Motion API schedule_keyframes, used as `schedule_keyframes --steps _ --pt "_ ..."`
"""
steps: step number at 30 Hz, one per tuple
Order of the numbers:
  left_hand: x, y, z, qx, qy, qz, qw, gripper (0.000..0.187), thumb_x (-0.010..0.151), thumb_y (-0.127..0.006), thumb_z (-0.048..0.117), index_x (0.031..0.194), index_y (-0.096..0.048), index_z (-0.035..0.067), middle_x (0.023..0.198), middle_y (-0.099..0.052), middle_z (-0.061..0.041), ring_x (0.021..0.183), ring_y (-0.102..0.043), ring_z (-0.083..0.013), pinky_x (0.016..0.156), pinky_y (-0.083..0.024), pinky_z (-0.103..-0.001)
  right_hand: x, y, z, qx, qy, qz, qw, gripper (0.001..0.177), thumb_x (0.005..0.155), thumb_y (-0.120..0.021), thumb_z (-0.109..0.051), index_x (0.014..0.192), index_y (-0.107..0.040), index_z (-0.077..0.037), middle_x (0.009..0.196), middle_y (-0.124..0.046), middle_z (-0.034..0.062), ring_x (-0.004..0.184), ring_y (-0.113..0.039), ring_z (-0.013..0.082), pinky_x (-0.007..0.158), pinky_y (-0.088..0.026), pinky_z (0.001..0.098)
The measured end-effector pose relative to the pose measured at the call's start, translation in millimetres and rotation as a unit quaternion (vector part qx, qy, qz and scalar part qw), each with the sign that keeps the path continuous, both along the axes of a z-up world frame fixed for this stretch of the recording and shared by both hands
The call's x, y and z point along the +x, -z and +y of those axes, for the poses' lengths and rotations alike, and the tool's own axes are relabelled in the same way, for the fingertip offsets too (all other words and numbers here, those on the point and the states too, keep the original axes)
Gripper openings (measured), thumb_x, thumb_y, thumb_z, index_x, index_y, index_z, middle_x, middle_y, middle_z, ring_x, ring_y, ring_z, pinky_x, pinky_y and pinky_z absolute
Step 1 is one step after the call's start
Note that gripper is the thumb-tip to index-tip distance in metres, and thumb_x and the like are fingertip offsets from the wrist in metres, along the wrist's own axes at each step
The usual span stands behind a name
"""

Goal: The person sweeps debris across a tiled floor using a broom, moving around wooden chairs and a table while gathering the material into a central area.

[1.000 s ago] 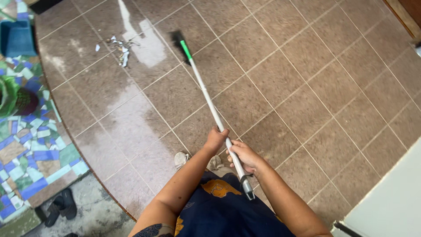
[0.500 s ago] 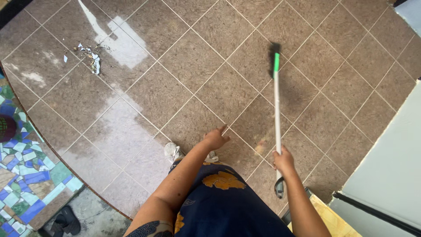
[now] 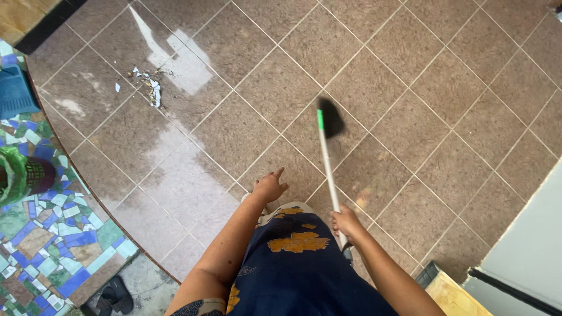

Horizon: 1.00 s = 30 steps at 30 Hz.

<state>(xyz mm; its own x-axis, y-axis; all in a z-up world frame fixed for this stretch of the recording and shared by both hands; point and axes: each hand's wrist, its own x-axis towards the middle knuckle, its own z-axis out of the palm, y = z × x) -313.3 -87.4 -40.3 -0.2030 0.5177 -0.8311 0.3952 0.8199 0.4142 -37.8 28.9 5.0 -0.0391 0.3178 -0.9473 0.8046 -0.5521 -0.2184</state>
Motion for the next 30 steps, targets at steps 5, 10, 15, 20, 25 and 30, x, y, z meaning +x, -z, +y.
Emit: schedule_keyframes --steps 5,10,15,20,25,30 --pt "-36 5 -16 -0.004 -0.005 -0.003 1.000 0.081 0.094 -0.062 0.050 0.162 -0.023 0.033 0.164 -0.035 -0.010 0.150 -0.034 -0.0343 0.123 -0.021 -0.063 -137 33 -2 -0.036 -0.046 0.174 0.983 0.061 0.099 -0.057 -0.012 0.157 -0.042 -0.015 0.069 -0.049 -0.0030 0.050 -0.046 0.0070 0.040 -0.041 0.0237" --pt "-66 -18 -16 0.017 0.002 0.008 1.000 0.083 0.094 -0.063 0.049 0.163 -0.021 0.034 0.166 -0.031 -0.010 0.151 -0.032 -0.0358 0.122 -0.022 -0.062 -217 37 15 -0.031 -0.048 0.198 0.979 0.063 0.097 -0.061 -0.012 0.157 -0.039 -0.012 0.072 -0.053 -0.0005 0.050 -0.046 0.0073 0.041 -0.042 0.0236" --pt "-85 -47 -3 0.102 0.043 -0.007 0.994 0.082 0.094 -0.061 0.047 0.163 -0.016 0.036 0.167 -0.027 -0.005 0.154 -0.026 -0.0304 0.124 -0.016 -0.060 -201 -2 34 0.024 -0.038 0.215 0.976 0.063 0.096 -0.063 -0.013 0.156 -0.043 -0.014 0.071 -0.054 -0.0025 0.049 -0.046 0.0056 0.040 -0.040 0.0226" --pt "-99 -45 -8 0.111 0.051 -0.002 0.992 0.080 0.096 -0.061 0.046 0.163 -0.019 0.035 0.168 -0.026 -0.006 0.155 -0.024 -0.0313 0.124 -0.017 -0.058 -153 -8 59 0.119 -0.010 0.172 0.978 0.064 0.094 -0.065 -0.014 0.154 -0.045 -0.016 0.067 -0.051 -0.0005 0.046 -0.043 0.0083 0.037 -0.038 0.0272" --pt "-106 -24 -26 0.058 0.060 0.007 0.996 0.080 0.096 -0.061 0.046 0.163 -0.019 0.034 0.169 -0.024 -0.007 0.154 -0.023 -0.0354 0.125 -0.018 -0.056 -111 26 96 0.181 0.038 0.068 0.980 0.047 0.095 -0.062 -0.012 0.142 -0.056 -0.014 0.070 -0.053 0.0001 0.050 -0.049 0.0084 0.041 -0.043 0.0288" --pt "-110 -14 -30 0.047 0.043 0.009 0.998 0.082 0.094 -0.063 0.046 0.163 -0.020 0.036 0.168 -0.026 -0.007 0.155 -0.023 -0.0361 0.125 -0.020 -0.056 -96 47 102 0.124 0.076 0.043 0.988 0.021 0.100 -0.059 -0.011 0.118 -0.060 -0.001 0.072 -0.054 0.0025 0.051 -0.050 0.0108 0.041 -0.045 0.0304"
